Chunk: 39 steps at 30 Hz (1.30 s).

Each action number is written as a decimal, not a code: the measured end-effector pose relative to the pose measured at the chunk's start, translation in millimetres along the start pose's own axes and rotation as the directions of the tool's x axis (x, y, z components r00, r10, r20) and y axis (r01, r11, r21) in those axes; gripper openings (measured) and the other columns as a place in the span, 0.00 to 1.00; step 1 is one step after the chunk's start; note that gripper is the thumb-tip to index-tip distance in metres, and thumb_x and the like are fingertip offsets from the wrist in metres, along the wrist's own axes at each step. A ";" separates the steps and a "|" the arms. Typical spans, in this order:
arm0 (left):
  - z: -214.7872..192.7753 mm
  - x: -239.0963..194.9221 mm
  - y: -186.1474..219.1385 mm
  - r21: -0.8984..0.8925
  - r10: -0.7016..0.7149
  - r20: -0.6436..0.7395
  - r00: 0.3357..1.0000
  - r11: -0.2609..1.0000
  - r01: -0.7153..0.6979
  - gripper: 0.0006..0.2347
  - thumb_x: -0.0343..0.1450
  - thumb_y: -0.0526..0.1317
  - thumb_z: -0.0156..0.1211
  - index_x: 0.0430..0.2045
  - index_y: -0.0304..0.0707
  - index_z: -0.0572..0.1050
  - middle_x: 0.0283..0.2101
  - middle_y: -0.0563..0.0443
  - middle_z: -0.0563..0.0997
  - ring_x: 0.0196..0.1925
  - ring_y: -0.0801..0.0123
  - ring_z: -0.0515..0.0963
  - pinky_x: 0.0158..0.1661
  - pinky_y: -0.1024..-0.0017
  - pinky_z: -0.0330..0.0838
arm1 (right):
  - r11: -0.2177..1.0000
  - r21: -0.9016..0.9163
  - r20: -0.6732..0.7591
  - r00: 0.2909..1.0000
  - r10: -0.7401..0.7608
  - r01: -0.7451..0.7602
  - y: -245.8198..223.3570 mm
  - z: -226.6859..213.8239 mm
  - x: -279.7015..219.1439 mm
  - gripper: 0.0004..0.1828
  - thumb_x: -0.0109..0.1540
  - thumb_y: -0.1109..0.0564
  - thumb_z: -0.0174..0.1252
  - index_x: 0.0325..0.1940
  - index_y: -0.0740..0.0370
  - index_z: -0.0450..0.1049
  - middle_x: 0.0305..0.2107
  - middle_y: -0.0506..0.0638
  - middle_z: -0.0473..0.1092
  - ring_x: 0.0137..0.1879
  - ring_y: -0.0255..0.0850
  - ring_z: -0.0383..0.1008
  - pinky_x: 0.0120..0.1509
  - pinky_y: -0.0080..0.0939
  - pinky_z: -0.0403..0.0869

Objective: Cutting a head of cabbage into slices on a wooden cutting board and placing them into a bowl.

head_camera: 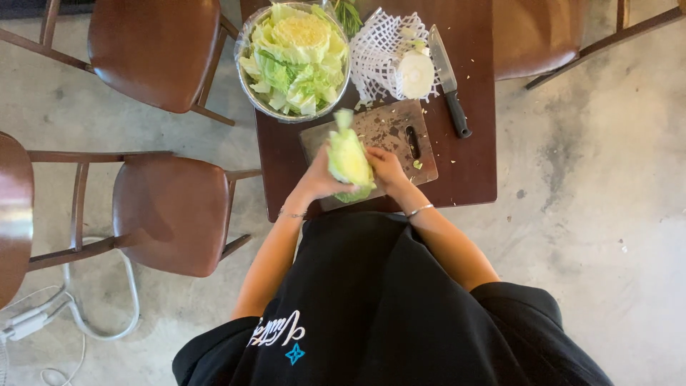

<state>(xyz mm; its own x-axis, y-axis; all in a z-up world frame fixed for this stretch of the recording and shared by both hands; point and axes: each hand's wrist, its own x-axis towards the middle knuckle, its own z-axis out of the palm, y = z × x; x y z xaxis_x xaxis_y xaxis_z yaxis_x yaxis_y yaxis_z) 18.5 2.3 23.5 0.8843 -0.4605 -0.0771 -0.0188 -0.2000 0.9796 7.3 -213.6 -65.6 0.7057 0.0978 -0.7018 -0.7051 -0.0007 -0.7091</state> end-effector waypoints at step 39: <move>54.5 105.3 3.0 0.603 -0.473 -0.025 0.881 0.695 0.391 0.62 0.46 0.49 0.84 0.69 0.22 0.42 0.66 0.24 0.59 0.67 0.33 0.63 0.65 0.52 0.63 | 0.708 -0.659 -0.273 0.795 -0.542 0.256 -16.4 -54.8 -137.4 0.17 0.70 0.53 0.55 0.57 0.64 0.63 0.32 0.69 0.75 0.37 0.65 0.79 0.37 0.58 0.77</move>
<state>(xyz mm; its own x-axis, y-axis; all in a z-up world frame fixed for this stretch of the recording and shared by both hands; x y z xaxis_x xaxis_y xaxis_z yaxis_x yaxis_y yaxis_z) 86.2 -93.9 8.3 0.7992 -0.2893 -0.5269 0.0512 -0.8407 0.5392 -74.3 -281.6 38.7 0.9620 -0.1940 -0.1923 -0.2725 -0.6309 -0.7264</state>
